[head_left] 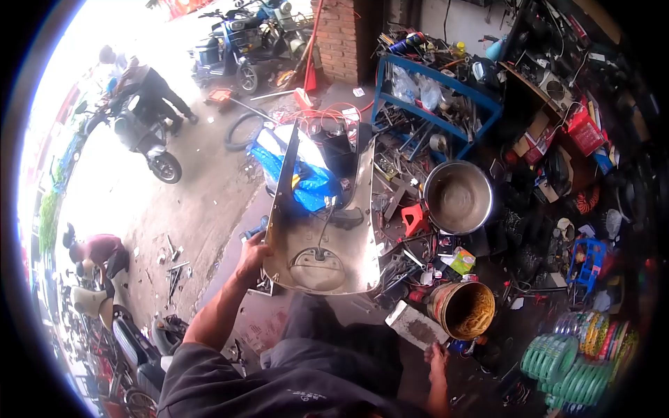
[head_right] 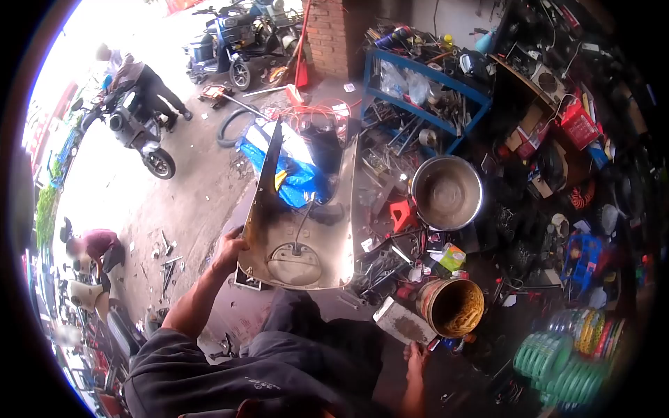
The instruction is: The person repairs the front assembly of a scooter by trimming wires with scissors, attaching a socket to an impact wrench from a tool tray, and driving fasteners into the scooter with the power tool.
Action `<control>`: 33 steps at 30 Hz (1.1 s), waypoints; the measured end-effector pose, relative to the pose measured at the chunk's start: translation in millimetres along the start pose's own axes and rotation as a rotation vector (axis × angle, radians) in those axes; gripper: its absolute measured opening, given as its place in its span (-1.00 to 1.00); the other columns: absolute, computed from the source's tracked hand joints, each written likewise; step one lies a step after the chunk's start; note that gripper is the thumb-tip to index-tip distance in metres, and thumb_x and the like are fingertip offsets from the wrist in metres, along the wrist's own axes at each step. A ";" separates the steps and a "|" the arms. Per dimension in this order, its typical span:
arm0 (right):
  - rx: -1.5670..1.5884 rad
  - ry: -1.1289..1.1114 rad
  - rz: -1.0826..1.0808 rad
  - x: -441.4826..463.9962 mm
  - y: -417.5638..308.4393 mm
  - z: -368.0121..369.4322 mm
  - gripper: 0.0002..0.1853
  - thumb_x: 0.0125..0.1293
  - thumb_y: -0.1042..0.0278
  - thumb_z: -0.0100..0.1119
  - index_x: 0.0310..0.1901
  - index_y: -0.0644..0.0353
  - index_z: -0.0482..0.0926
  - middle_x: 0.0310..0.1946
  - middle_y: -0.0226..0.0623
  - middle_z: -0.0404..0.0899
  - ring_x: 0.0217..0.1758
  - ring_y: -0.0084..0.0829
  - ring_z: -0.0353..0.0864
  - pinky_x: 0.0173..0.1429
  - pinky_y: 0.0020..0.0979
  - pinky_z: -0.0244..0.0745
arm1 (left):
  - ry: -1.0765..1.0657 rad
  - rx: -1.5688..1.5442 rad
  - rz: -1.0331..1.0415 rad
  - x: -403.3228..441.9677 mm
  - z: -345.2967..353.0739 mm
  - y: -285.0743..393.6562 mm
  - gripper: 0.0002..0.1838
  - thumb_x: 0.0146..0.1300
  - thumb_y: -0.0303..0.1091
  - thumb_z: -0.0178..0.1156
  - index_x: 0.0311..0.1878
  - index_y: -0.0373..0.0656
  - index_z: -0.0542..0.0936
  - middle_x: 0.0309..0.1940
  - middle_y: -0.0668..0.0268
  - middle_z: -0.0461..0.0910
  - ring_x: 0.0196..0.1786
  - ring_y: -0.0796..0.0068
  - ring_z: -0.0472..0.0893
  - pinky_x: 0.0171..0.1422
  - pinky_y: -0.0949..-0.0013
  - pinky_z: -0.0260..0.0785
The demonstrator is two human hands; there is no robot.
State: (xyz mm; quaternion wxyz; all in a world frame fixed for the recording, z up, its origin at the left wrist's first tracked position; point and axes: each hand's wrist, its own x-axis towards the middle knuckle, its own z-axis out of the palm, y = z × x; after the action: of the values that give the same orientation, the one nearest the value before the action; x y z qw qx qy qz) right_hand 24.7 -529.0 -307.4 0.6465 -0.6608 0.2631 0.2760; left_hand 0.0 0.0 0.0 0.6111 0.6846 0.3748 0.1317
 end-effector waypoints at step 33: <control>-0.250 0.451 0.830 -31.5 -31.5 151.5 -0.73 0.38 0.09 0.18 -0.01 0.04 0.57 -0.42 -0.37 0.58 -0.50 -0.54 0.51 -0.42 -0.46 0.45 | -0.068 1.169 0.210 638.6 111.0 -267.0 -0.53 0.16 -0.47 0.05 0.18 -0.04 0.53 -0.06 0.01 0.61 0.03 -0.08 0.58 0.12 0.01 0.43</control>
State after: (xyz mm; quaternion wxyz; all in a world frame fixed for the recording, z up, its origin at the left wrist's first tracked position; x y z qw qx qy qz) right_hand 20.8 -377.1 -264.6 0.3246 -0.6161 0.6026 0.3898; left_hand 413.9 341.2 -451.3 0.1280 0.9448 0.2959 -0.0587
